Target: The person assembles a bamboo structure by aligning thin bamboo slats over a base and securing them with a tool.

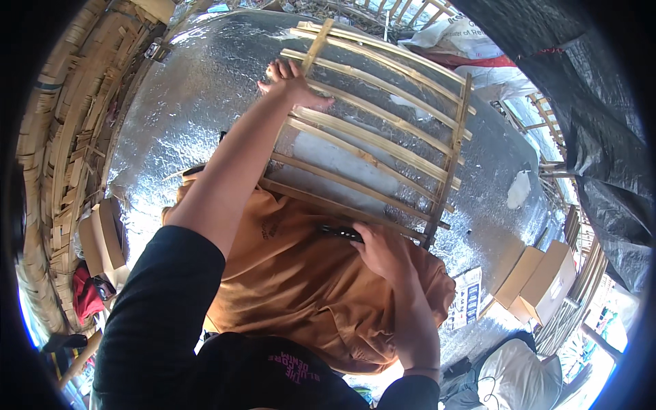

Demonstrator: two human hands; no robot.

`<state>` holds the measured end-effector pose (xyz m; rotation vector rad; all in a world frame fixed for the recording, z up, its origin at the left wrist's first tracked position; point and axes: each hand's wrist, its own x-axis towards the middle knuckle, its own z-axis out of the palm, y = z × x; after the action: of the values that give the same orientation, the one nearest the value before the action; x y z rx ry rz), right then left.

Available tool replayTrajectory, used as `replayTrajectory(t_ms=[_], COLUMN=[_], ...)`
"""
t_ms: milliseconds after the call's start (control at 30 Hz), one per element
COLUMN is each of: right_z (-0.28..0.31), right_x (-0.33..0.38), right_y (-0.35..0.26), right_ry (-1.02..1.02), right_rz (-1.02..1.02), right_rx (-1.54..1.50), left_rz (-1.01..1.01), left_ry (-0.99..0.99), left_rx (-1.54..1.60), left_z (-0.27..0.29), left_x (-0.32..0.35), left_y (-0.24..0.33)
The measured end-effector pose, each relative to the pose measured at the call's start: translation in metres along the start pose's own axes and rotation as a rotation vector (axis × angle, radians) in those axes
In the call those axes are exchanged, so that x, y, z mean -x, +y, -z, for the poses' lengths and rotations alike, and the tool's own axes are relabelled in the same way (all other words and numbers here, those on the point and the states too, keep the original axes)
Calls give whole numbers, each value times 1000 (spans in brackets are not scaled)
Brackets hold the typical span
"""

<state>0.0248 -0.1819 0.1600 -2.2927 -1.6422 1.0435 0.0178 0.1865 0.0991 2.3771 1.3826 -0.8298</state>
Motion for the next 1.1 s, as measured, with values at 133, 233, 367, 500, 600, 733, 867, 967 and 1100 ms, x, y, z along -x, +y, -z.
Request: replayTrajectory(t_ms=[133, 233, 367, 500, 600, 733, 867, 967, 1100], right_z=[39, 104, 121, 130, 130, 90, 102, 98, 91], right_x=[-11, -55, -141, -218, -258, -300, -294, -282, -298], right_y=[13, -23, -27, -37, -56, -21, -34, -43, -32], right_ry=[214, 270, 500, 703, 725, 620, 655, 836, 634], right_rz=[-9, -161, 0, 111, 47, -93, -67, 79, -1], right_rx=[-12, -118, 89, 194, 47, 303, 144, -54, 431], left_rz=[-41, -39, -50, -105, -85, -103, -62, -58, -96], left_ry=[-4, 1, 56, 172, 205, 232, 249, 281, 257], left_rx=[46, 51, 77, 130, 147, 179, 162, 181, 176], left_z=[-1, -3, -7, -12, -18, -20, -25, -25, -25], left_x=[0, -1, 0, 5, 2, 0, -7, -2, -2], left_y=[-8, -7, -12, -13, -14, -11, -15, -13, -13])
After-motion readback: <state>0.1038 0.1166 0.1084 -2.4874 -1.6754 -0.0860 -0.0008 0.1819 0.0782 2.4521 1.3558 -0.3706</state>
